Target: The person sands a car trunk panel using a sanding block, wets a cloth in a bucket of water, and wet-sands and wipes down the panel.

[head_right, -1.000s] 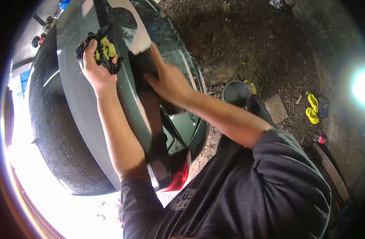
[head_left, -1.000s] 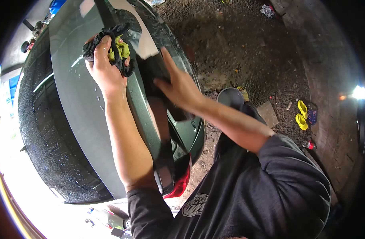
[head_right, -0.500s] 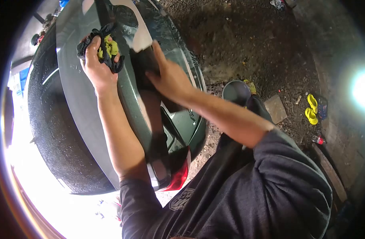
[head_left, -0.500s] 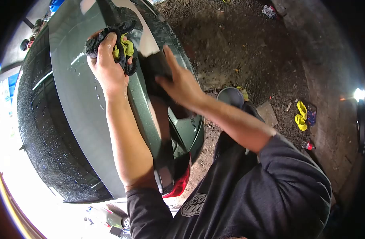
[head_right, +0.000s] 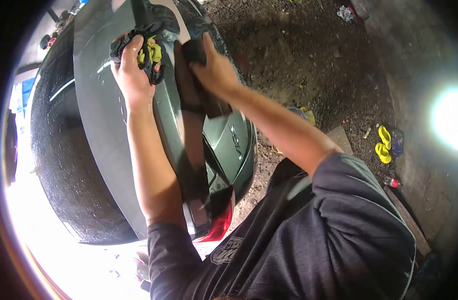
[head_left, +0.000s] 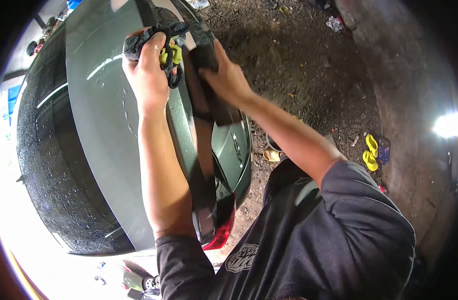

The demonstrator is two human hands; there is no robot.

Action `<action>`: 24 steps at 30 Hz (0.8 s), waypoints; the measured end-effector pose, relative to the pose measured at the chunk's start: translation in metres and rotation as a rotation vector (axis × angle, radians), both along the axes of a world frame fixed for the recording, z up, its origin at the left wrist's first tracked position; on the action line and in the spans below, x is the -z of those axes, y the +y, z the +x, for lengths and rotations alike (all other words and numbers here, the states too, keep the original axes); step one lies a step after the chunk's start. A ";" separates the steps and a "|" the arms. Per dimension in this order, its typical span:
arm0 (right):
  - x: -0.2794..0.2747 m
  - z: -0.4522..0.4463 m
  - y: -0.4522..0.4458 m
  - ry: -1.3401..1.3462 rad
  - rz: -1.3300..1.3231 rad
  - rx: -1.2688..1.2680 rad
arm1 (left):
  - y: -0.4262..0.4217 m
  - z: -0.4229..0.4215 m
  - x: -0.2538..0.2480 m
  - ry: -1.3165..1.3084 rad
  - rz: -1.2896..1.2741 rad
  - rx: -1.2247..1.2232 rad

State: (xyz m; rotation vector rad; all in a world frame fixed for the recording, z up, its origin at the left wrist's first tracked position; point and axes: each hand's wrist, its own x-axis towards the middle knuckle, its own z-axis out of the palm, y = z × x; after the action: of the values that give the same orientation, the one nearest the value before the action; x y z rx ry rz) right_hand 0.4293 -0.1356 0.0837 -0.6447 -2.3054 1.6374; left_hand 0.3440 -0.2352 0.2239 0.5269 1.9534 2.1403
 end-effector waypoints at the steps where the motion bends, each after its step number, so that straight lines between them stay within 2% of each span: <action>1: -0.001 -0.015 0.010 -0.059 -0.021 -0.001 | 0.000 -0.001 -0.001 0.004 -0.003 -0.006; 4: -0.020 -0.003 0.006 -0.158 -0.009 -0.024 | -0.001 -0.001 -0.002 -0.004 -0.019 -0.001; 7: -0.021 0.069 -0.042 0.090 -0.024 -0.002 | -0.002 -0.003 0.000 0.012 -0.005 0.005; 10: -0.018 0.086 -0.046 0.122 -0.056 -0.037 | -0.001 -0.002 -0.001 0.009 -0.010 -0.005; 13: 0.005 0.014 -0.004 -0.024 0.004 0.010 | -0.002 0.000 0.001 0.008 -0.019 0.005; 16: -0.006 -0.016 0.023 -0.132 -0.028 -0.044 | -0.002 0.001 -0.002 0.016 -0.025 0.016; 19: -0.024 0.037 -0.011 -0.079 -0.066 -0.051 | -0.001 0.001 -0.002 0.018 -0.036 0.003; 22: -0.013 0.062 -0.037 0.254 0.015 0.026 | 0.001 0.002 -0.002 0.011 -0.058 -0.014; 24: -0.011 0.039 -0.019 0.101 -0.013 -0.023 | 0.001 0.002 -0.001 0.019 -0.072 0.000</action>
State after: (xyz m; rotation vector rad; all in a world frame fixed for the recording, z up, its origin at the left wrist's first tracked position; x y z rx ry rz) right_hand 0.4683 -0.1548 0.0944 -0.5272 -2.2409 1.6565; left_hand 0.3457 -0.2343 0.2249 0.5365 2.0316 2.0640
